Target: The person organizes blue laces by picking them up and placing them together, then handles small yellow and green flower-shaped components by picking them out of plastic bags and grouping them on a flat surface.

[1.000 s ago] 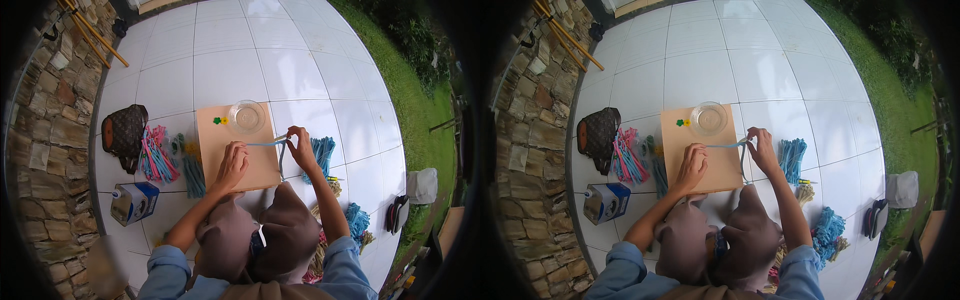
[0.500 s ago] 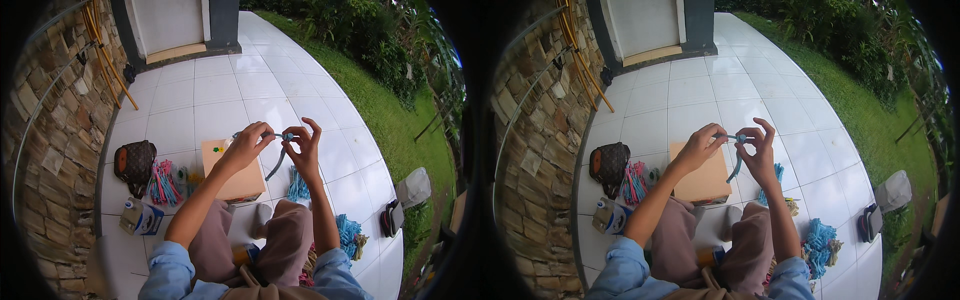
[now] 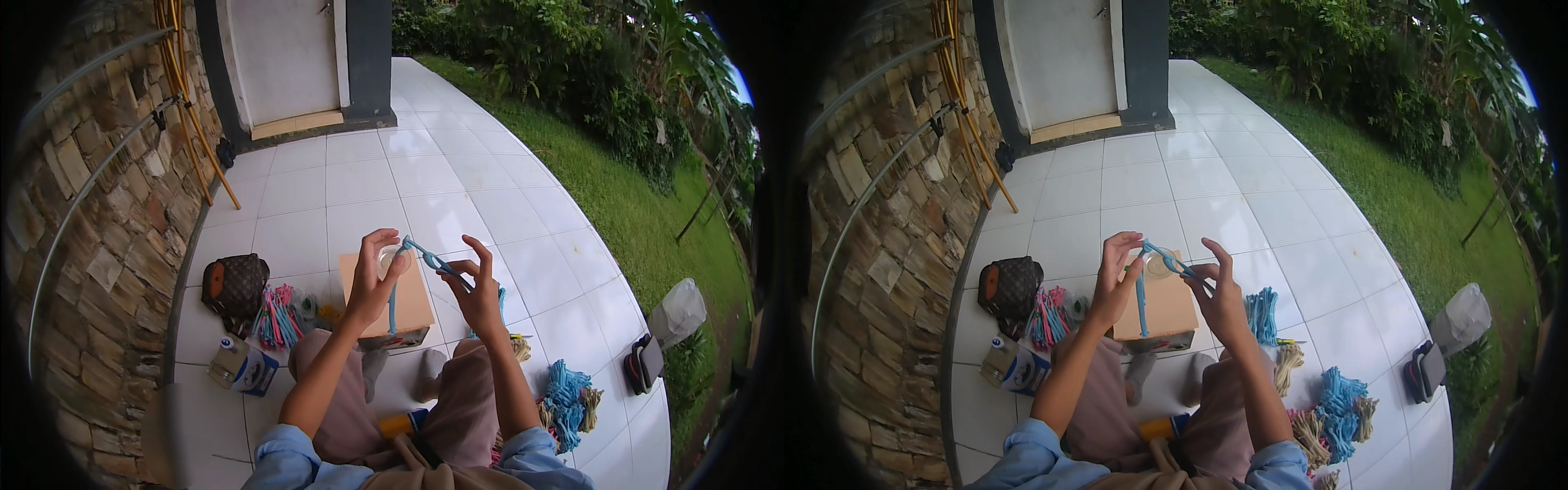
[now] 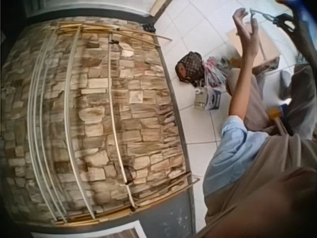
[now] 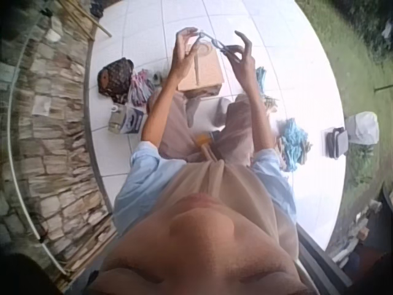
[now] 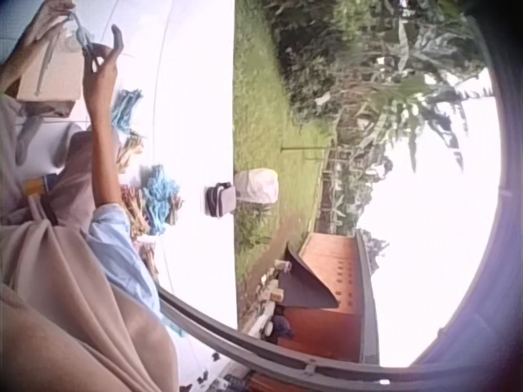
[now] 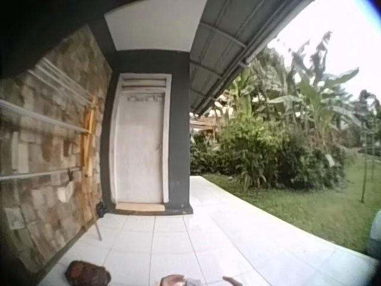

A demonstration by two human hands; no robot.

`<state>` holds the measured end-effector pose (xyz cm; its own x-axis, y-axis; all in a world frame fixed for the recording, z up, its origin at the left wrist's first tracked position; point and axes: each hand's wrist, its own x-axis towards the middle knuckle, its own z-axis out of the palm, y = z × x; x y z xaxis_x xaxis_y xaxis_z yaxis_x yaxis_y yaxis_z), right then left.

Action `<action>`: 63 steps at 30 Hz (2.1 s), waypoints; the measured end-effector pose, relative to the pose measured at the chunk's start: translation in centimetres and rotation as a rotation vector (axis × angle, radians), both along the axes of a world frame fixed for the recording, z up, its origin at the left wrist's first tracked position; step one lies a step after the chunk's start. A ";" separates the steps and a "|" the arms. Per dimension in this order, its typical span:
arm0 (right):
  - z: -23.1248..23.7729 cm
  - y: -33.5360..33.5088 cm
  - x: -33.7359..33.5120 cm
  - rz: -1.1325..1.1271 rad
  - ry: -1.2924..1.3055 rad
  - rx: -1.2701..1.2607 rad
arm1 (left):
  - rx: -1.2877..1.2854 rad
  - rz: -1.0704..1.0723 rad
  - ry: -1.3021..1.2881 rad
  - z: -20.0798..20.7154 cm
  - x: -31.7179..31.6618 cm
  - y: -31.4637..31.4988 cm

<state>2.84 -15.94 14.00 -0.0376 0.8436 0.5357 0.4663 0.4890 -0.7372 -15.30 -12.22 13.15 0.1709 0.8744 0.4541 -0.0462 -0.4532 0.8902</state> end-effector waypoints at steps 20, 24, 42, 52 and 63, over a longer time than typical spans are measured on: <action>-1.4 -2.1 2.6 0.215 0.828 -0.244 | 0.021 0.085 0.475 0.0 2.5 -3.8; 0.9 -2.2 -0.6 0.335 0.991 -0.215 | 0.084 0.200 0.501 -2.1 2.9 -4.4; -3.7 -4.4 -4.0 0.107 0.672 -0.191 | -0.029 0.204 0.151 -4.4 6.6 -7.1; -5.2 -2.4 -0.2 0.196 0.655 -0.254 | -0.220 0.150 -0.356 -0.7 0.9 -2.5; -4.6 5.3 6.9 0.363 0.504 -0.450 | -0.343 -0.004 -0.071 -3.8 -2.1 4.7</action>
